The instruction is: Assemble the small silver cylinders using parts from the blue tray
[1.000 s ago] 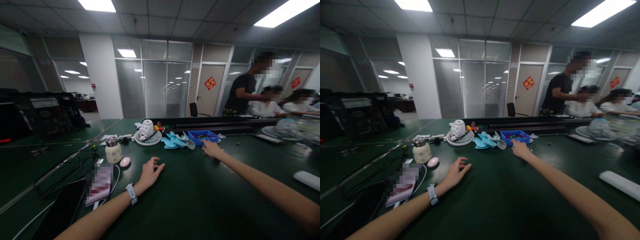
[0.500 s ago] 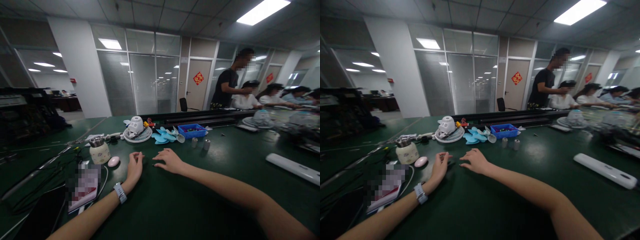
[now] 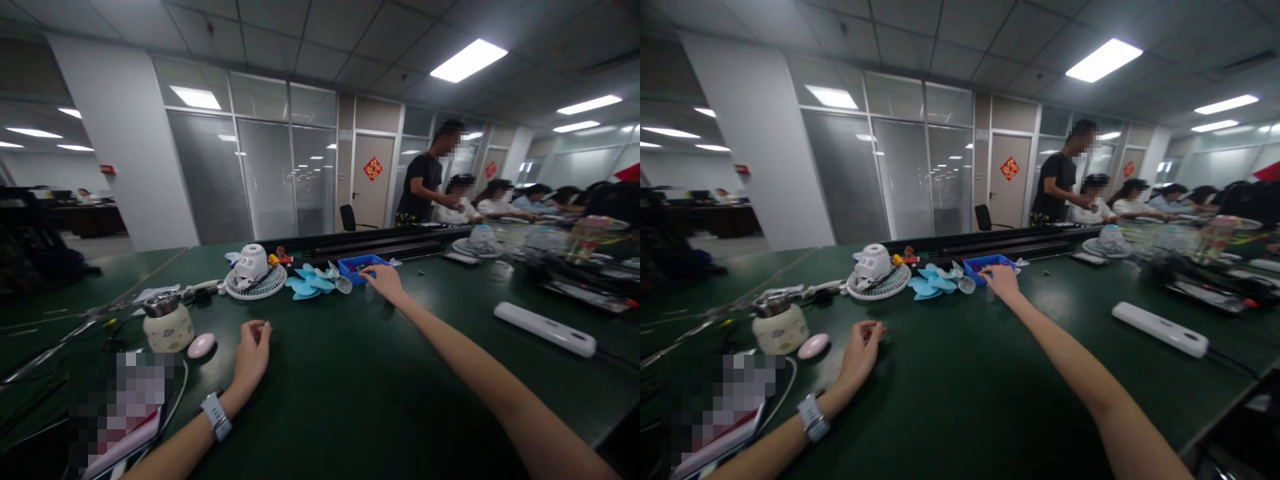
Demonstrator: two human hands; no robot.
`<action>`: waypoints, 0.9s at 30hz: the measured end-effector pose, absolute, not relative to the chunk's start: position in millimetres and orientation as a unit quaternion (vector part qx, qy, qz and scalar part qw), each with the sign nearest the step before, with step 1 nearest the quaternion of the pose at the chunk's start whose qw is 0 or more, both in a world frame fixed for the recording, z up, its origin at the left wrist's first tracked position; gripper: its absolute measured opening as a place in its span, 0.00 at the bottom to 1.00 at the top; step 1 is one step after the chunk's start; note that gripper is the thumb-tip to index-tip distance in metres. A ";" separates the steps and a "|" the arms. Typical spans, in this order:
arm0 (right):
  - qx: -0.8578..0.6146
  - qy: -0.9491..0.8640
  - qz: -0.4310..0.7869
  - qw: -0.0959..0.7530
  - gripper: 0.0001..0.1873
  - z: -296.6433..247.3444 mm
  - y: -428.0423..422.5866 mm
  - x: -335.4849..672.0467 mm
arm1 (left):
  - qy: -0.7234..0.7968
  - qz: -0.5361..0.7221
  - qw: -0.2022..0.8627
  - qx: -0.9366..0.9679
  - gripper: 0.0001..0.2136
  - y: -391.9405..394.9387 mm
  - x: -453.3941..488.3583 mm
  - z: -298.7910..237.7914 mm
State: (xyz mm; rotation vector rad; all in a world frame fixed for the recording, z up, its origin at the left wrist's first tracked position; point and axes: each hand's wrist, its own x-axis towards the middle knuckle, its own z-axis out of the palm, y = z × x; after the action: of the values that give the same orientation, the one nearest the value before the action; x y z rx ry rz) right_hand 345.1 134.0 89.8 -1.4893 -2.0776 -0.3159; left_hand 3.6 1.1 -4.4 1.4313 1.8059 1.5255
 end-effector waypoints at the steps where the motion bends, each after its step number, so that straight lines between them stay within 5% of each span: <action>1: -0.576 -0.765 -0.121 0.262 0.14 89.6 138.8 356.1 | 0.639 0.544 0.189 0.511 0.21 0.9 3.9 -4.5; 27: -0.642 -0.734 -0.090 0.204 0.14 72.7 146.9 368.5 | 0.634 0.528 0.189 0.533 0.22 -2.7 8.0 -0.4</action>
State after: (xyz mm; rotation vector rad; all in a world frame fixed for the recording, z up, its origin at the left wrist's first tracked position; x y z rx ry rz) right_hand 368.5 146.9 72.7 -1.7913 -2.0463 -0.2524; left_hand 8.0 -2.7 -0.4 1.4987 1.7811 1.4836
